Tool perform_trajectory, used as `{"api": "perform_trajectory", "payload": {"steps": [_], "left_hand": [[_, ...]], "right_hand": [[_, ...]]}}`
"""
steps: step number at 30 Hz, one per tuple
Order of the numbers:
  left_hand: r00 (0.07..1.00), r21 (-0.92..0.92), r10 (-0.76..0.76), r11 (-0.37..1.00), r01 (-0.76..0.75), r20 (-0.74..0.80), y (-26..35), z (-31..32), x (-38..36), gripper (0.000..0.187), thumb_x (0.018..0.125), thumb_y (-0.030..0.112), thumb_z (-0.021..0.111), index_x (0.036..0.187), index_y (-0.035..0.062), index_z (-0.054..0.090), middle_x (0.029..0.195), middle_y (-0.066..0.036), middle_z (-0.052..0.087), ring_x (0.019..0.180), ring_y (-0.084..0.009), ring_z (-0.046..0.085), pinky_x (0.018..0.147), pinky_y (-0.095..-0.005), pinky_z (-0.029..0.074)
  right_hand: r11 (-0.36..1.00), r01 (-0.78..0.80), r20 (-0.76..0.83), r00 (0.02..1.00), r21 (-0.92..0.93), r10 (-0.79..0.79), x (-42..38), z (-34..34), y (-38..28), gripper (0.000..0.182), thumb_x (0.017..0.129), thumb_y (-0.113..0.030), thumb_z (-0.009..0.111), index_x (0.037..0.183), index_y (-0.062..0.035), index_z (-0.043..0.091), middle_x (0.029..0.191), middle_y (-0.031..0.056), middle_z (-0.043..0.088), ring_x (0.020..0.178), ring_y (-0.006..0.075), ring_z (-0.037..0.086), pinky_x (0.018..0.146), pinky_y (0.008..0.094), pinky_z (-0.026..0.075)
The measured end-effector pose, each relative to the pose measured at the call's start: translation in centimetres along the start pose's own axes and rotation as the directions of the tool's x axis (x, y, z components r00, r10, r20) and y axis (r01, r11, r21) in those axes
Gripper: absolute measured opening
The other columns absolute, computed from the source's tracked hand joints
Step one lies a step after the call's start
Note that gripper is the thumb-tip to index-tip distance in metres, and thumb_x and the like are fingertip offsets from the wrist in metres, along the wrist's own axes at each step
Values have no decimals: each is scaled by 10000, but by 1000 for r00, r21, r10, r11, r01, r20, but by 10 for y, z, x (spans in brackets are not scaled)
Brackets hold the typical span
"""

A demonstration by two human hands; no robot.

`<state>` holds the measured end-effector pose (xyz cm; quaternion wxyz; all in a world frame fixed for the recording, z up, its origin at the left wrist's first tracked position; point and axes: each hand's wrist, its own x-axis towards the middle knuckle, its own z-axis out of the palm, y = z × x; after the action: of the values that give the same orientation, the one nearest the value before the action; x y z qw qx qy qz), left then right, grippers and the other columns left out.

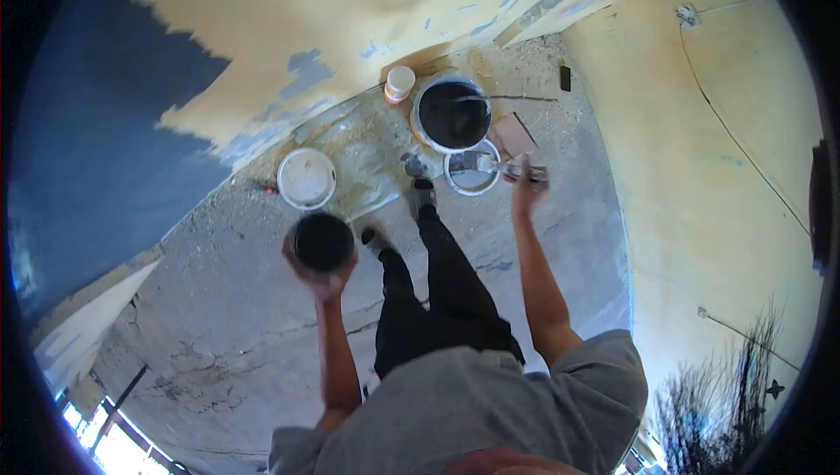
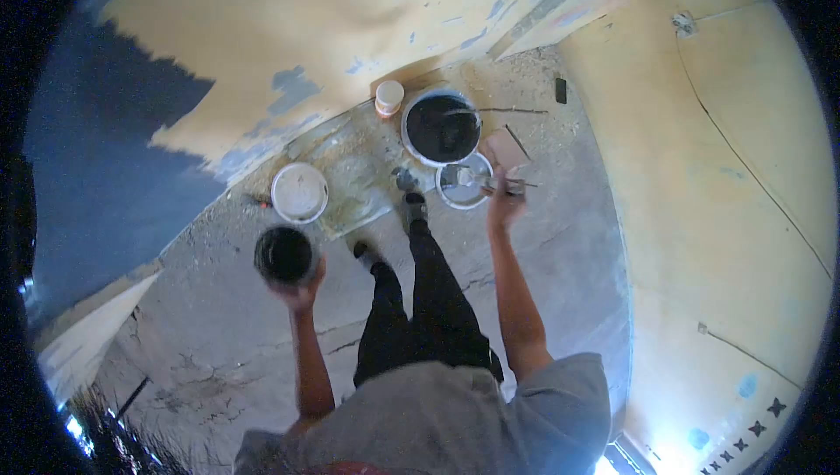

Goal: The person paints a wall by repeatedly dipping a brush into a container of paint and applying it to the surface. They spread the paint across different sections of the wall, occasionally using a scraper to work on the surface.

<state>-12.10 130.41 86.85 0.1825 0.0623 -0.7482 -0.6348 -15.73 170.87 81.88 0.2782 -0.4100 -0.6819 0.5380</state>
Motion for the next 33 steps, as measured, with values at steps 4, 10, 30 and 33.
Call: {"api": "perform_trajectory", "payload": {"steps": [4,10,30,33], "left_hand": [[981,590,-2,799,-115,194,-59,10,-12,938,605,399,846,1342,46,387,1286,-147,490,1221,-312,483,1054,-453,392],[861,834,-378,545,-89,339,-185,28,-79,879,615,373,835,1304,40,403,1268,-141,491,1198,-312,491,1051,-451,393],[957,499,-64,862,-90,283,-134,136,14,919,581,335,879,1315,63,398,1282,-158,499,1212,-321,491,1049,-459,398],[963,450,-13,886,-114,270,-133,164,24,926,576,330,885,1316,66,397,1284,-161,500,1214,-322,491,1048,-460,399]], "right_hand": [[988,-153,216,964,-30,156,67,104,134,315,910,-211,700,990,93,671,817,147,692,651,213,708,559,283,604],[886,65,347,931,-458,111,128,206,323,336,939,-353,630,934,-30,722,763,142,711,692,322,695,641,405,536],[899,-429,206,891,94,404,152,84,305,360,985,-257,588,1059,94,607,976,168,674,879,277,706,717,338,632],[791,-460,-63,848,404,526,143,53,334,461,995,-399,543,1030,59,590,927,155,677,840,250,699,703,313,625]]}}
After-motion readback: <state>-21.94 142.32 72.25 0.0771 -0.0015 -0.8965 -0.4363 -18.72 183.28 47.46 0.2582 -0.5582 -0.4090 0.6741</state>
